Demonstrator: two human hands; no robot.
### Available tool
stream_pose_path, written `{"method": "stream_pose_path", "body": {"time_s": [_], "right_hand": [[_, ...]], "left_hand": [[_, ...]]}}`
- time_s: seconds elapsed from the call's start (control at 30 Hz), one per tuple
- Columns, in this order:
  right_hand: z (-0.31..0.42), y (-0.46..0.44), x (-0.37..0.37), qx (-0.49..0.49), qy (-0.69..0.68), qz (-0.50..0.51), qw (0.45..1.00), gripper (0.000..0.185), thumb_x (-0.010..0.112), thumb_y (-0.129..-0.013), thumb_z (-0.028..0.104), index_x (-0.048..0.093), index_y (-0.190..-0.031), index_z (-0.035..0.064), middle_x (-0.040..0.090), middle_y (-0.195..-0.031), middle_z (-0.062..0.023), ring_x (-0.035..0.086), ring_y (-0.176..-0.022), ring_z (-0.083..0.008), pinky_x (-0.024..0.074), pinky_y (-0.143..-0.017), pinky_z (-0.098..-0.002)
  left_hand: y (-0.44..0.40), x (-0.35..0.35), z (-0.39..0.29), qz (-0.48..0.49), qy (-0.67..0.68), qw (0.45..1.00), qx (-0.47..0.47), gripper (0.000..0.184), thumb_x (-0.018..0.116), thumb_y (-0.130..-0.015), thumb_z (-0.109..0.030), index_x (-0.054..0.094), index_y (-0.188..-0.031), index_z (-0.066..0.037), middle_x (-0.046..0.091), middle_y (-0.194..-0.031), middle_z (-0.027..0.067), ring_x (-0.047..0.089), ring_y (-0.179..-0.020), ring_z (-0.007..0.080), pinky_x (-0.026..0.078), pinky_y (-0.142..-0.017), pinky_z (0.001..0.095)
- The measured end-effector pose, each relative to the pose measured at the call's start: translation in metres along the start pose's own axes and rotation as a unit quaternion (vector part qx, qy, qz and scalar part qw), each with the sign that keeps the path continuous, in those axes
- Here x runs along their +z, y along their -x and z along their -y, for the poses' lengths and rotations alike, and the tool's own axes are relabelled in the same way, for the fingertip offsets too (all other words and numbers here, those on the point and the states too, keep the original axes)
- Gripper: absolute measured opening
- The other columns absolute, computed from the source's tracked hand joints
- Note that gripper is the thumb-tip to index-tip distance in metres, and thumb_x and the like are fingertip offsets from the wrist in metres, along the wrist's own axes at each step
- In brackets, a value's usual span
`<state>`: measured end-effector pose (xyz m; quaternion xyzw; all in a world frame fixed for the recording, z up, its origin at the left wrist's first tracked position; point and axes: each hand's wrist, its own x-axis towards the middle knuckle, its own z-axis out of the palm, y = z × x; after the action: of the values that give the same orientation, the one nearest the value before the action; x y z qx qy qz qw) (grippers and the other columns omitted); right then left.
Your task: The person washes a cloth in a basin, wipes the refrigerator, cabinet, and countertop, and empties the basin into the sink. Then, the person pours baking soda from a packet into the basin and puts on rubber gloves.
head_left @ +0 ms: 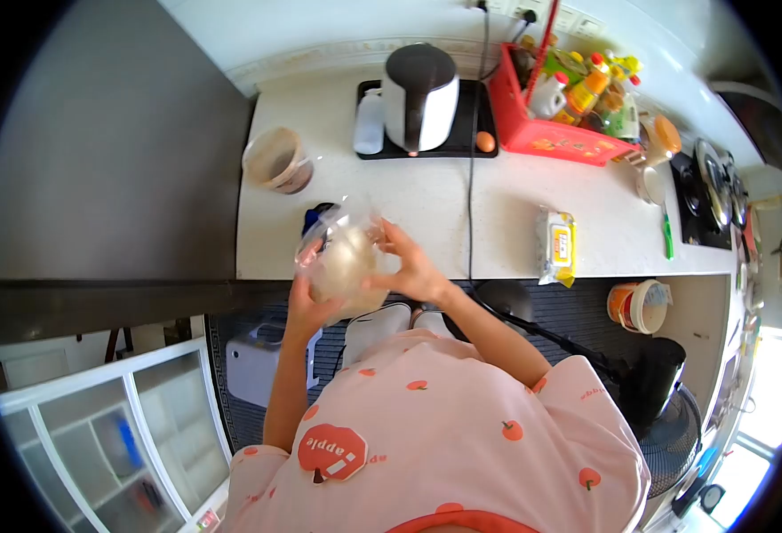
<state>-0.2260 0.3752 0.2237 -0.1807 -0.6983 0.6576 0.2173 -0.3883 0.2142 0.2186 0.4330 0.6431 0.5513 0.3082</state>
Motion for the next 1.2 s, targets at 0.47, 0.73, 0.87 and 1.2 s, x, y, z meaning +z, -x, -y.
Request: {"method": "stream_pose_path", "body": {"time_s": [0.47,0.73,0.87,1.2], "right_hand": [[0.091,-0.056,0.075,-0.081,0.025,-0.015,0.996,0.094,0.085,-0.063,0.015,0.031,-0.139,0.0023,0.05,-0.128,-0.0116,0.048,-0.119,-0.0224,0.0393,-0.101,-0.0352],[0.164,-0.1,0.084,-0.098,-0.043,-0.056,0.993,0.093,0.082,-0.063,-0.002,0.029,-0.14,0.0024,0.051,-0.128,-0.0104,0.05,-0.117,-0.0214,0.0445,-0.099,-0.0371],[0.311,-0.13,0.07,-0.25,0.027,-0.104,0.962,0.091,0.079,-0.064,-0.004,0.028,-0.14,-0.0003,0.054,-0.124,-0.0133,0.055,-0.111,-0.0241,0.0481,-0.094,-0.0376],[0.65,-0.202,0.177,-0.614,0.149,-0.212,0.745,0.056,0.068,-0.082,0.03,0.044,-0.124,0.0026,0.062,-0.106,-0.0164,0.061,-0.098,-0.0285,0.0494,-0.08,-0.0445]], "left_hand": [[-0.032,-0.084,-0.087,0.022,0.119,0.991,0.061,0.075,0.071,-0.07,-0.005,0.038,-0.137,0.0,0.044,-0.134,0.0102,0.042,-0.125,0.0205,0.036,-0.102,0.0332],[-0.022,-0.147,-0.124,-0.03,-0.081,0.967,0.241,0.093,0.075,-0.074,-0.028,0.022,-0.145,-0.001,0.025,-0.149,0.0156,0.022,-0.137,0.0312,0.018,-0.112,0.0411],[0.008,-0.186,-0.152,-0.059,-0.045,0.955,0.286,0.082,0.071,-0.076,-0.019,0.027,-0.143,-0.002,0.028,-0.148,0.0156,0.026,-0.136,0.0325,0.022,-0.11,0.0418],[0.056,-0.245,-0.137,-0.058,-0.057,0.96,0.269,0.065,0.069,-0.079,-0.01,0.04,-0.136,-0.002,0.033,-0.145,0.0137,0.034,-0.132,0.0278,0.038,-0.102,0.0387]]}}
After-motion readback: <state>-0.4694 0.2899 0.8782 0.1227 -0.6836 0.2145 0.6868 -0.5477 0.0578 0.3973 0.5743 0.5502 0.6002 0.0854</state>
